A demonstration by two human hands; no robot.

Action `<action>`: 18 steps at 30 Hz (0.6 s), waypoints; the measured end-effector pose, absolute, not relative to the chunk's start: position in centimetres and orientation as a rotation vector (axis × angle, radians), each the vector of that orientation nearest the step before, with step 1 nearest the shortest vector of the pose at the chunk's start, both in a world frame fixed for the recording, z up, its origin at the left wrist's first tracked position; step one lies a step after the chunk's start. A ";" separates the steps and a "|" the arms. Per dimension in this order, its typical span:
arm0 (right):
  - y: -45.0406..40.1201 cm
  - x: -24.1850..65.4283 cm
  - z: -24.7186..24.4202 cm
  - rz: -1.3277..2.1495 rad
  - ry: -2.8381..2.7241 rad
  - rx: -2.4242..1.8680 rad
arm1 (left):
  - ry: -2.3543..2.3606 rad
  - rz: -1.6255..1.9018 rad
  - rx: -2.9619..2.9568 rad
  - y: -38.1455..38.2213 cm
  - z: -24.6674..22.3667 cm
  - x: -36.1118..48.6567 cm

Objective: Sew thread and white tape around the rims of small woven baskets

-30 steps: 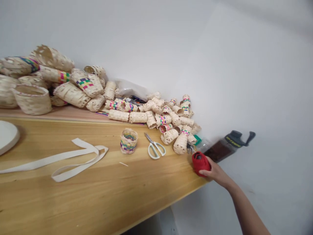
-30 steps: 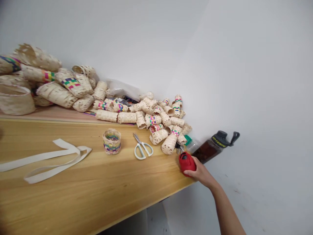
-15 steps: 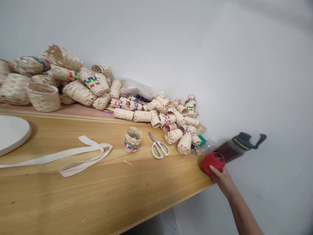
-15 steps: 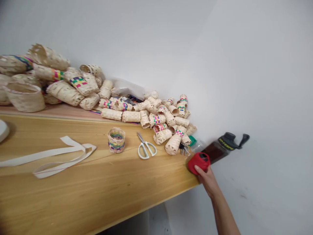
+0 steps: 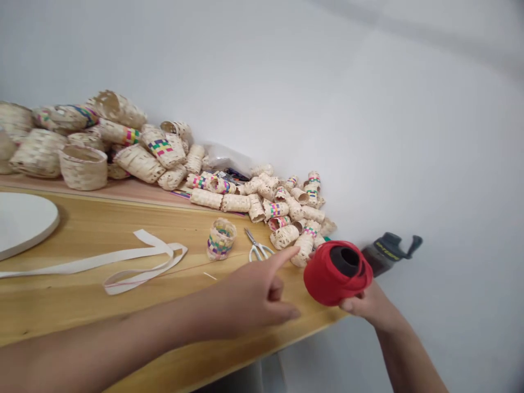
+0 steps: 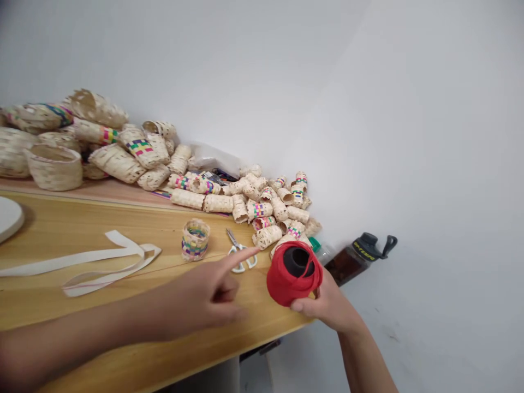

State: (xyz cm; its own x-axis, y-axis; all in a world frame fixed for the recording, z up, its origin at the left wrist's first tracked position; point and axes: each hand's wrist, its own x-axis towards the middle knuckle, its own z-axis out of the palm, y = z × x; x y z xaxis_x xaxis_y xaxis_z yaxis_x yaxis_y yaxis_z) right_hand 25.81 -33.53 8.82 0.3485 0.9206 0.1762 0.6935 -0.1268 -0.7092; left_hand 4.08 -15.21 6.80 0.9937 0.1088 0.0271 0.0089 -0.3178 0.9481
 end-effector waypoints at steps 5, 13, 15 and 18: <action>-34.2 25.7 10.4 0.316 -1.425 -1.880 | -0.114 -0.001 1.856 -16.3 4.7 11.1; -37.3 29.0 7.0 0.523 -1.336 -1.988 | 0.247 0.408 1.551 -10.2 6.4 2.7; -37.0 29.0 6.4 0.603 -1.369 -2.023 | 0.322 0.493 1.521 -9.4 7.5 0.8; -35.9 28.6 6.2 0.604 -1.441 -2.090 | 0.409 0.578 1.536 -8.3 7.5 -1.2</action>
State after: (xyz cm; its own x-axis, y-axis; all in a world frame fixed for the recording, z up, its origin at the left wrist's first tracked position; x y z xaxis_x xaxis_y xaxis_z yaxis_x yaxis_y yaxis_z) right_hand 28.62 -35.91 6.23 0.3325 0.9409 -0.0652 0.7060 -0.2941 -0.6442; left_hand -1.24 -8.26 7.50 0.8034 0.5856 0.1075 -0.0931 -0.0548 0.9941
